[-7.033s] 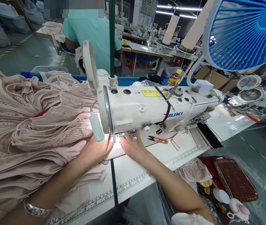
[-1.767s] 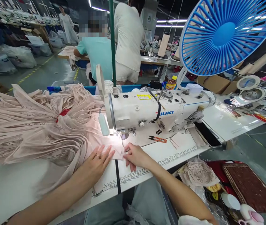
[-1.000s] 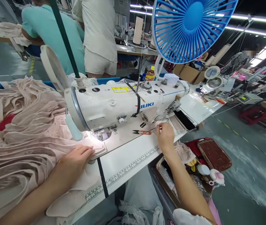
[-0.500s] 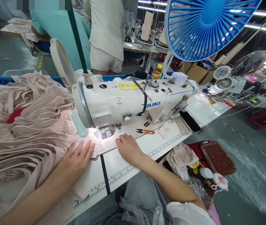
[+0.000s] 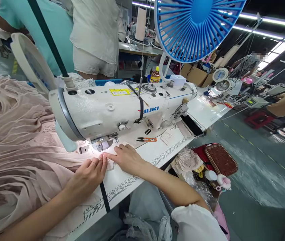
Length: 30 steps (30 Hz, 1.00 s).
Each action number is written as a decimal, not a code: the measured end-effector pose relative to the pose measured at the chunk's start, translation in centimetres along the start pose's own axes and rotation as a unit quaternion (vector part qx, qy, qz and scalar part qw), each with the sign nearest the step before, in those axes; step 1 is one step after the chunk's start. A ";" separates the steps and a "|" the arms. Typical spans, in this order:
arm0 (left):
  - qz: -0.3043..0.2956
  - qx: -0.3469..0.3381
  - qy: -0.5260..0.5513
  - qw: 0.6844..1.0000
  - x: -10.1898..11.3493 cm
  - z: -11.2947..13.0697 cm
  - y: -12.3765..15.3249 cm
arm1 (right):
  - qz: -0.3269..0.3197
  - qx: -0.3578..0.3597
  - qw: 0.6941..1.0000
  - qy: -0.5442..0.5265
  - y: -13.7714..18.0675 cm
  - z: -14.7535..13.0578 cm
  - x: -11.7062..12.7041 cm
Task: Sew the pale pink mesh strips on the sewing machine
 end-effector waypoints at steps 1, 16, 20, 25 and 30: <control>0.008 0.003 0.001 1.000 0.2 0.2 -0.1 | -0.002 0.001 1.000 0.000 -0.1 0.0 0.1; -0.040 -0.056 0.101 0.992 -0.5 -1.3 3.5 | -0.006 -0.003 1.000 0.013 0.0 0.1 -0.1; -0.132 -0.037 0.078 0.988 -1.8 0.7 2.5 | 0.004 -0.026 1.000 0.011 -0.4 0.6 0.1; -0.196 0.033 0.026 0.980 -2.2 1.1 1.7 | -0.002 -0.083 0.996 0.020 -2.1 1.3 0.1; -0.164 0.067 0.077 0.981 -1.8 -0.8 1.2 | -0.022 -0.109 0.993 -0.048 -4.2 1.1 -0.2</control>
Point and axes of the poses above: each hand's wrist, its own y-axis away from the middle knuckle, its own x-axis out of the back of the hand, z = x × y, the point moved 7 cm from there along -y, towards the middle knuckle, and after that the axes turned 5 degrees about -y, right-handed, at the moved point
